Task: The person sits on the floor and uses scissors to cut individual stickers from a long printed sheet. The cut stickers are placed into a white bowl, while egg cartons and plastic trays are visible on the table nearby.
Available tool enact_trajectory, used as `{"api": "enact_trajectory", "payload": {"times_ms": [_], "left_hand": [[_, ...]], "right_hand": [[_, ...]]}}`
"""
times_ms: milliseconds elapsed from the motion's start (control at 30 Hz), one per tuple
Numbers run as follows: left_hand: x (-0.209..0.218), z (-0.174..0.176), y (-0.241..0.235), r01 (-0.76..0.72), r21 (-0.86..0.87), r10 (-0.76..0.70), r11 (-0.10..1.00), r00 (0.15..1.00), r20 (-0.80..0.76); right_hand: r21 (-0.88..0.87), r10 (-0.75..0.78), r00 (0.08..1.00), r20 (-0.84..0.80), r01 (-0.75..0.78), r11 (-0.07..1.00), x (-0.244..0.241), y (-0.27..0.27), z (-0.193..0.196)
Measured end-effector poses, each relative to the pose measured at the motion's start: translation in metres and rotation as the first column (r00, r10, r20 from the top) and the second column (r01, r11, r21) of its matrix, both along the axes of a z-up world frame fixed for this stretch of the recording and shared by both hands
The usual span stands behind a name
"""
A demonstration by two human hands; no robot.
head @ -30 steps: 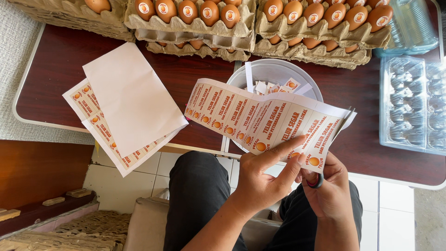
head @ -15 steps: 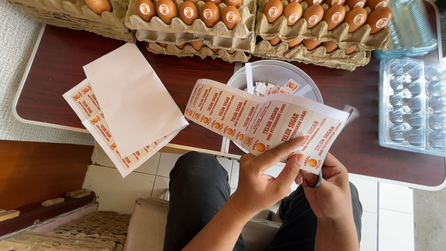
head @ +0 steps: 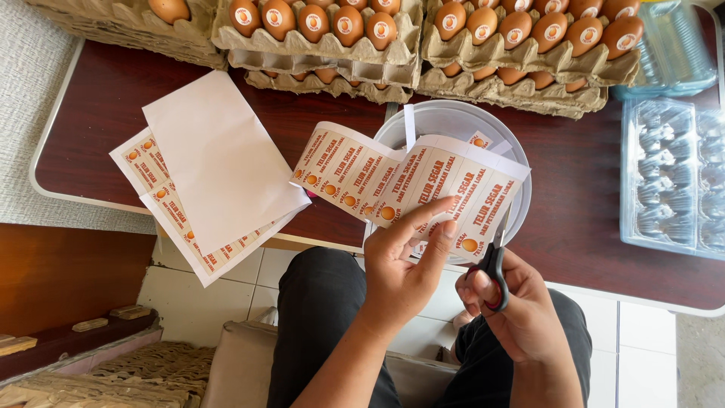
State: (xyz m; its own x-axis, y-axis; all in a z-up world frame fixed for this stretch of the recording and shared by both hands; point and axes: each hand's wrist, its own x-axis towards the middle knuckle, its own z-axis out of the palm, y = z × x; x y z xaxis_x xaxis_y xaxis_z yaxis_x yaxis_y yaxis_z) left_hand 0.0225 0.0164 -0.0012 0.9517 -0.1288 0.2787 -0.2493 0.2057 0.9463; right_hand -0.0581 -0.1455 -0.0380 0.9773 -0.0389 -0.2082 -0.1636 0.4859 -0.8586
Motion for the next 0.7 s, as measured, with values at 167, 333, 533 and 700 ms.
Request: {"api": "enact_trajectory", "payload": {"times_ms": [167,333,533,700], "left_hand": [[0.006,0.002,0.004,-0.019,-0.008,0.019,1.000,0.999,-0.039],[0.011,0.001,0.007,0.004,-0.065,-0.006,0.998,0.999,-0.031],[0.016,0.002,0.013,-0.015,0.162,-0.010,0.987,0.988,0.155],[0.019,-0.002,0.015,0.070,0.240,-0.130,0.968,0.961,0.244]], "right_hand": [[-0.040,-0.002,0.997,-0.079,-0.001,0.999,-0.007,-0.007,-0.001],[-0.101,-0.012,1.000,-0.004,0.011,0.995,-0.010,-0.021,-0.008],[-0.158,-0.269,0.962,0.046,0.273,0.949,0.015,-0.046,0.001],[-0.274,-0.250,0.964,0.086,0.264,0.925,0.035,-0.045,0.010]]}}
